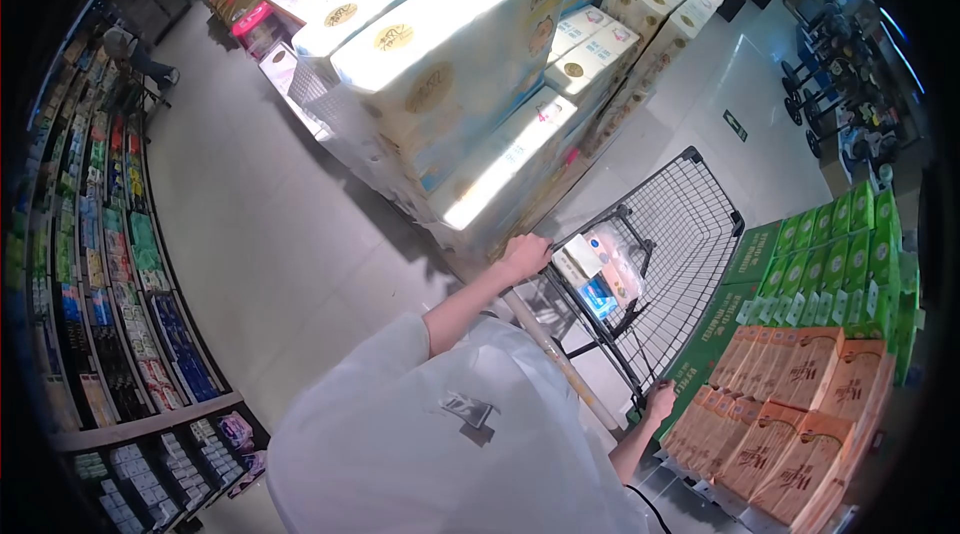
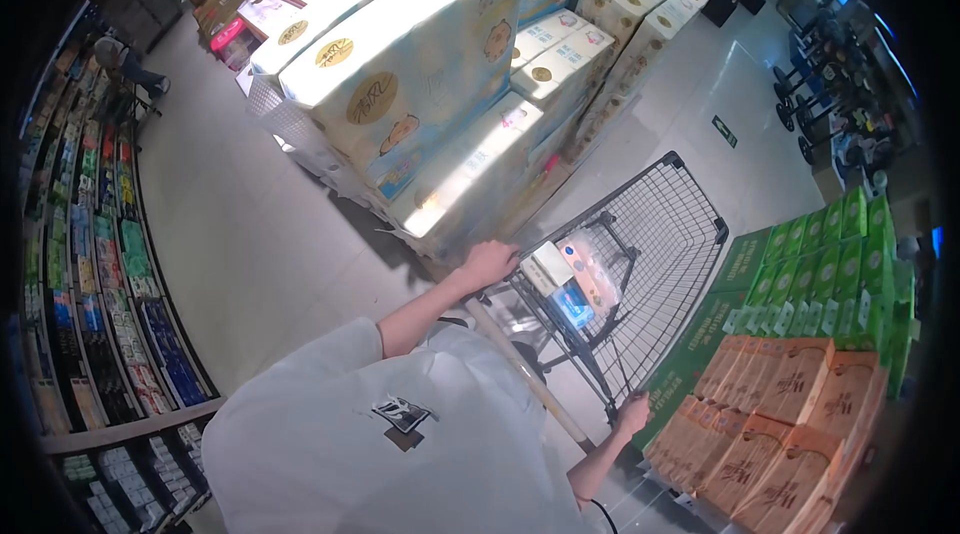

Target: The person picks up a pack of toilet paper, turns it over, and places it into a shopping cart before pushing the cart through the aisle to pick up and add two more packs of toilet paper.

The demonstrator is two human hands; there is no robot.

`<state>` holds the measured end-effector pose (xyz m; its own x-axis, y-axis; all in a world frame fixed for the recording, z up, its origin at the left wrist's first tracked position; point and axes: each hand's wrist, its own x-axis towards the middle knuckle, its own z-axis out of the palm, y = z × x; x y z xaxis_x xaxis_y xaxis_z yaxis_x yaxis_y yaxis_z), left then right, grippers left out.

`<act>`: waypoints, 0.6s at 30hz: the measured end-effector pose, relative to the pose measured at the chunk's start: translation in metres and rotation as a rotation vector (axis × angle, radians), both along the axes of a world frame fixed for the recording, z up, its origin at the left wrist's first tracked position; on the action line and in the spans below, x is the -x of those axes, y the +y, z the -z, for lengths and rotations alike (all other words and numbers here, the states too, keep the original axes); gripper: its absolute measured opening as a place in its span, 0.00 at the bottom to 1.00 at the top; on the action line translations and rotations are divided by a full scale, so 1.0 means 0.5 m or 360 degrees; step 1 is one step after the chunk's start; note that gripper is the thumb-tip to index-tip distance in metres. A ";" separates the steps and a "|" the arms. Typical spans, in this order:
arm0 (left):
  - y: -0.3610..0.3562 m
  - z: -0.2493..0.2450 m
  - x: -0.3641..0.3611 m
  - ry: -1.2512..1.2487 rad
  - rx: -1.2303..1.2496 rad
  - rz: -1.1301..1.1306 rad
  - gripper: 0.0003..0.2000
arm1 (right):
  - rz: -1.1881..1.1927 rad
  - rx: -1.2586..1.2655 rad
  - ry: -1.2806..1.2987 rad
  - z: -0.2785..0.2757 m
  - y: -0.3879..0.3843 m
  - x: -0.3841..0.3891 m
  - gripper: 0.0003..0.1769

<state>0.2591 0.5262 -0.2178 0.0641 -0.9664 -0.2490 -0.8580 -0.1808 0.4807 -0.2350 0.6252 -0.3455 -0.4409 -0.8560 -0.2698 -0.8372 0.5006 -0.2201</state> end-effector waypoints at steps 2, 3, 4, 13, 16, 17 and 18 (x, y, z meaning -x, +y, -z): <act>0.009 0.001 -0.020 -0.0043 0.0016 0.0041 0.17 | -0.0038 -0.0068 0.0010 -0.012 0.013 -0.018 0.18; 0.013 0.001 -0.029 -0.0054 0.0030 0.0056 0.17 | -0.0061 -0.0101 -0.0021 -0.017 0.018 -0.025 0.19; 0.018 0.001 -0.039 -0.0067 0.0048 0.0069 0.17 | -0.0009 -0.0125 0.0027 -0.015 0.020 -0.031 0.17; 0.054 -0.022 -0.044 0.0159 0.0398 0.0315 0.16 | -0.0059 0.0062 -0.0139 -0.139 -0.075 -0.199 0.40; 0.059 -0.012 -0.048 0.0129 0.0393 0.0400 0.17 | -0.0666 0.0654 -0.0634 -0.293 -0.134 -0.348 0.31; 0.060 -0.017 -0.052 0.0146 0.0387 0.0401 0.17 | -0.0833 0.0734 -0.0759 -0.379 -0.144 -0.419 0.28; 0.060 -0.022 -0.055 0.0162 0.0386 0.0401 0.18 | -0.0968 0.0763 -0.0841 -0.450 -0.149 -0.477 0.27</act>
